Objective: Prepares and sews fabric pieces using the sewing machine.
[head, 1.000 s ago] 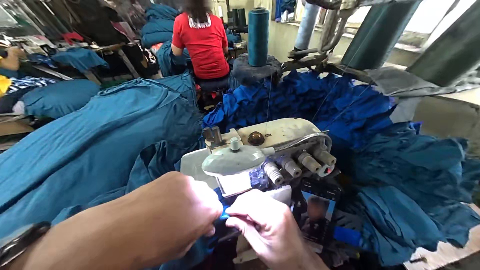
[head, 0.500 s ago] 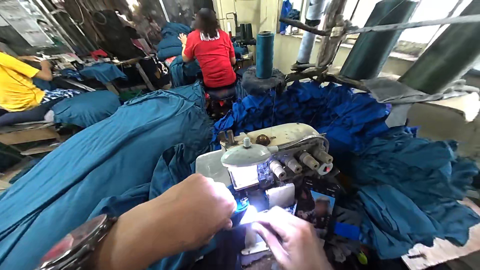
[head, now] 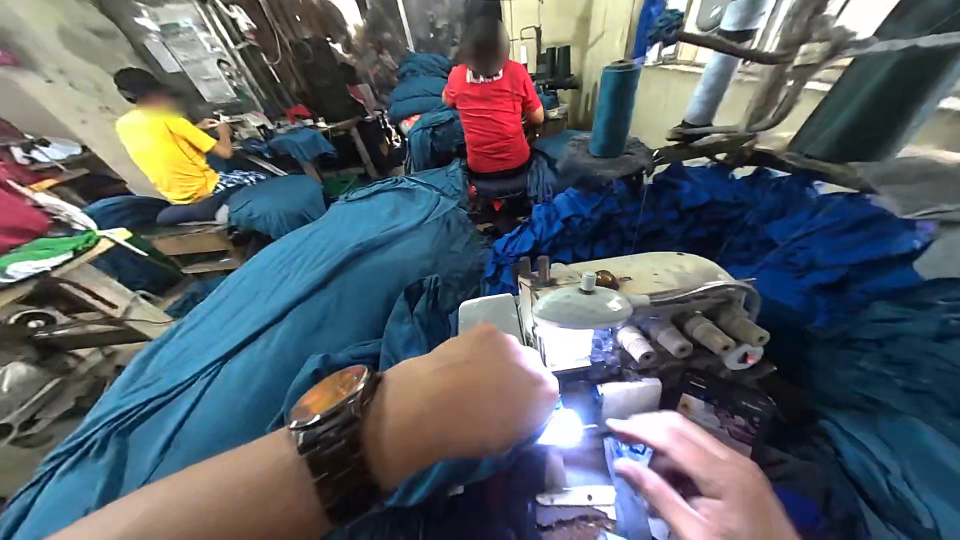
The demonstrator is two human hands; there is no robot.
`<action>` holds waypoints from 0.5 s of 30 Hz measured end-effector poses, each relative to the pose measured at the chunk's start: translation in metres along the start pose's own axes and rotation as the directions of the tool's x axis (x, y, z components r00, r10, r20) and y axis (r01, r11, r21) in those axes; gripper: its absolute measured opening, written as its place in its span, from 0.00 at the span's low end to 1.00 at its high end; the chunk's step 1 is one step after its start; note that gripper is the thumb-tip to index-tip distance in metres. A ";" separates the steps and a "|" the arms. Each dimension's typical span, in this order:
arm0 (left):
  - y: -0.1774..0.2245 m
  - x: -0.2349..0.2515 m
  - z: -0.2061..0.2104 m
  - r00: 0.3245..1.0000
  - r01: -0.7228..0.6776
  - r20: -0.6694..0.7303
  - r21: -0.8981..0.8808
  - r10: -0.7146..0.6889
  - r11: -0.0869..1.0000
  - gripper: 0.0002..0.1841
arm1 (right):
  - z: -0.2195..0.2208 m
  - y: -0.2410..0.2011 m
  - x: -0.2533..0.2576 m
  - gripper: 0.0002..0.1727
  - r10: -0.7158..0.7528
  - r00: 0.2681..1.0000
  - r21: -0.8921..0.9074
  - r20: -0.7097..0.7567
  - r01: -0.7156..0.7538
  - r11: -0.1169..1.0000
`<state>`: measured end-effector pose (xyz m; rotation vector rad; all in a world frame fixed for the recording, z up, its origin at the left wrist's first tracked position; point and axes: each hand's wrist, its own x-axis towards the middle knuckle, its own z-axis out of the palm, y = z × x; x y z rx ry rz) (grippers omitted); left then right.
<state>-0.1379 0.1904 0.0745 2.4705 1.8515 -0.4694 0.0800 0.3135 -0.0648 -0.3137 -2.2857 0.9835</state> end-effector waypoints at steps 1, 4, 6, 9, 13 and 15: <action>0.002 0.000 -0.001 1.000 -0.018 0.015 -0.006 0.018 1.000 0.12 | 0.016 0.000 0.015 0.16 -0.056 0.998 0.096 0.011 0.054 0.994; 0.008 0.001 -0.006 0.998 -0.033 0.056 -0.024 0.035 0.999 0.11 | 0.043 -0.002 0.052 0.13 -0.161 0.960 0.328 0.230 0.079 0.941; 0.008 0.000 -0.002 0.998 -0.053 0.020 -0.010 0.053 0.999 0.13 | 0.046 -0.005 0.064 0.09 -0.233 0.902 0.415 0.364 0.067 0.907; -0.004 0.003 0.018 0.984 -0.116 -0.128 0.070 0.124 0.991 0.16 | 0.049 0.003 0.050 0.14 -0.315 0.885 0.437 0.343 0.146 0.887; -0.017 0.008 0.030 0.978 -0.127 -0.152 0.111 0.143 0.986 0.16 | 0.054 0.005 0.008 0.15 -0.152 0.953 0.398 0.260 0.038 0.917; -0.014 0.008 0.027 0.977 -0.093 -0.183 0.099 0.110 0.991 0.15 | 0.056 0.006 0.006 0.15 -0.121 0.961 0.418 0.247 0.007 0.909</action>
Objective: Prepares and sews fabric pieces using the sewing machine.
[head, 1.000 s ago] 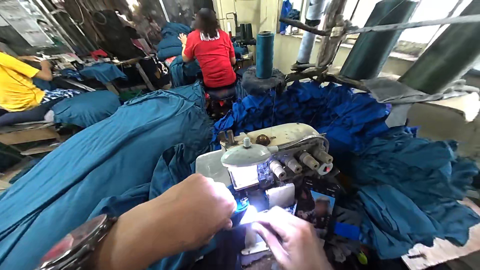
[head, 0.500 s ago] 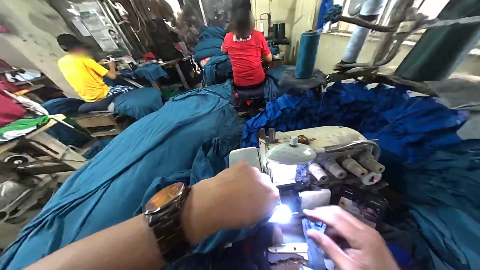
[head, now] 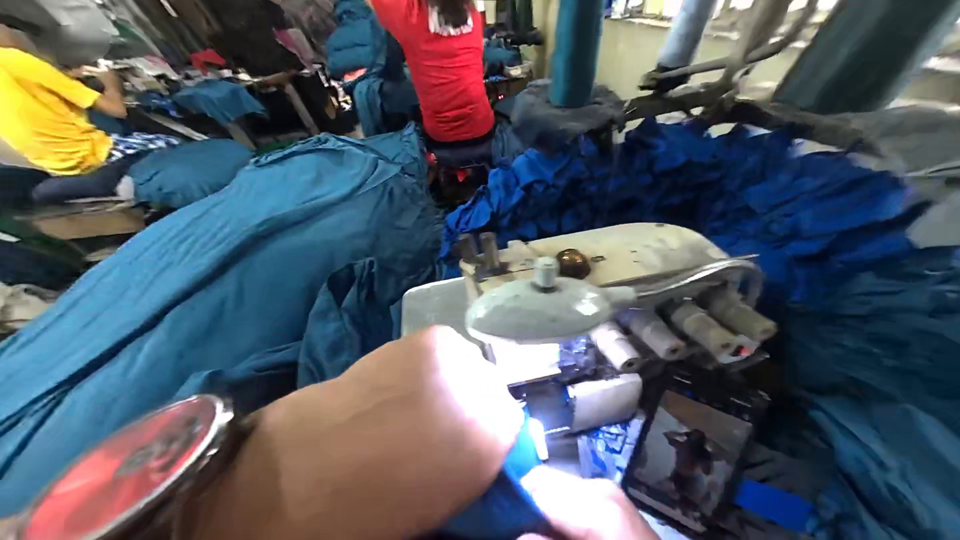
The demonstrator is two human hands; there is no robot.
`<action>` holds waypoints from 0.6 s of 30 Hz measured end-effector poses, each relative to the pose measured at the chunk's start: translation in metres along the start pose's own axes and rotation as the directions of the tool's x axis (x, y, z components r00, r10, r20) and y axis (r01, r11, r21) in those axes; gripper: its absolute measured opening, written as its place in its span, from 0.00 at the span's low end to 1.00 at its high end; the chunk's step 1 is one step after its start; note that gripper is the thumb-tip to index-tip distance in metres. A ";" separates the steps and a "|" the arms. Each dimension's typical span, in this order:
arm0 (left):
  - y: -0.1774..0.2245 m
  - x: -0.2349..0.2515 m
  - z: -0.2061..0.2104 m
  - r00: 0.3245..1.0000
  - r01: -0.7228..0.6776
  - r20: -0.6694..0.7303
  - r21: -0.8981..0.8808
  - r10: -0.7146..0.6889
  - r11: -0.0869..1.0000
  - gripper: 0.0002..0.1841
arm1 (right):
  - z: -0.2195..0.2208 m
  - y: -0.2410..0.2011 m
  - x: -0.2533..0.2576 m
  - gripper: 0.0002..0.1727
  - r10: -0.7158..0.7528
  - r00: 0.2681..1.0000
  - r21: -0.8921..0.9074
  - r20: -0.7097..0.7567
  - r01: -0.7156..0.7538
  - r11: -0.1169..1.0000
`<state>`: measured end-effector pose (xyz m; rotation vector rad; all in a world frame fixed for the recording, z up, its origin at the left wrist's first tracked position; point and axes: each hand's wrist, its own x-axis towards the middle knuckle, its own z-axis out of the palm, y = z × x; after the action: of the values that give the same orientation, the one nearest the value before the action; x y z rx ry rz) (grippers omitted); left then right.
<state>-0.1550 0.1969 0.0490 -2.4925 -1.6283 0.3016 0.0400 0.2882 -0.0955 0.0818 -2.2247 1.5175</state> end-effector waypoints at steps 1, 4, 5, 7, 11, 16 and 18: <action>0.001 0.000 -0.003 1.000 0.009 -0.013 0.000 -0.009 1.000 0.15 | -0.001 0.001 0.003 0.16 0.002 1.000 0.019 -0.001 -0.002 1.000; 0.002 0.002 -0.011 0.999 0.032 0.003 -0.014 -0.032 0.999 0.16 | -0.005 0.005 0.016 0.18 -0.016 1.000 0.061 0.017 0.015 0.998; 0.002 0.002 -0.012 0.999 0.046 0.017 -0.033 -0.045 0.998 0.16 | -0.006 0.006 0.018 0.18 -0.018 1.000 0.070 0.021 0.017 0.997; 0.002 0.001 -0.012 0.998 0.065 0.032 -0.073 -0.063 0.995 0.16 | -0.007 0.008 0.019 0.18 -0.019 0.999 0.082 0.028 0.016 0.996; -0.001 0.000 -0.012 0.998 0.027 0.055 -0.070 -0.023 0.997 0.16 | -0.007 0.009 0.018 0.16 -0.039 0.999 0.098 0.025 0.036 0.995; -0.003 0.000 -0.013 0.999 -0.012 0.047 -0.057 0.015 0.998 0.15 | -0.007 0.011 0.016 0.17 -0.042 0.999 0.102 0.009 0.041 0.994; -0.003 0.000 -0.016 0.997 -0.001 0.072 -0.091 0.007 0.996 0.16 | -0.007 0.011 0.016 0.16 -0.047 0.999 0.123 -0.001 0.047 0.991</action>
<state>-0.1533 0.1980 0.0650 -2.5806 -1.7013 0.3286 0.0251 0.3022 -0.0970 0.1724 -2.1141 1.6280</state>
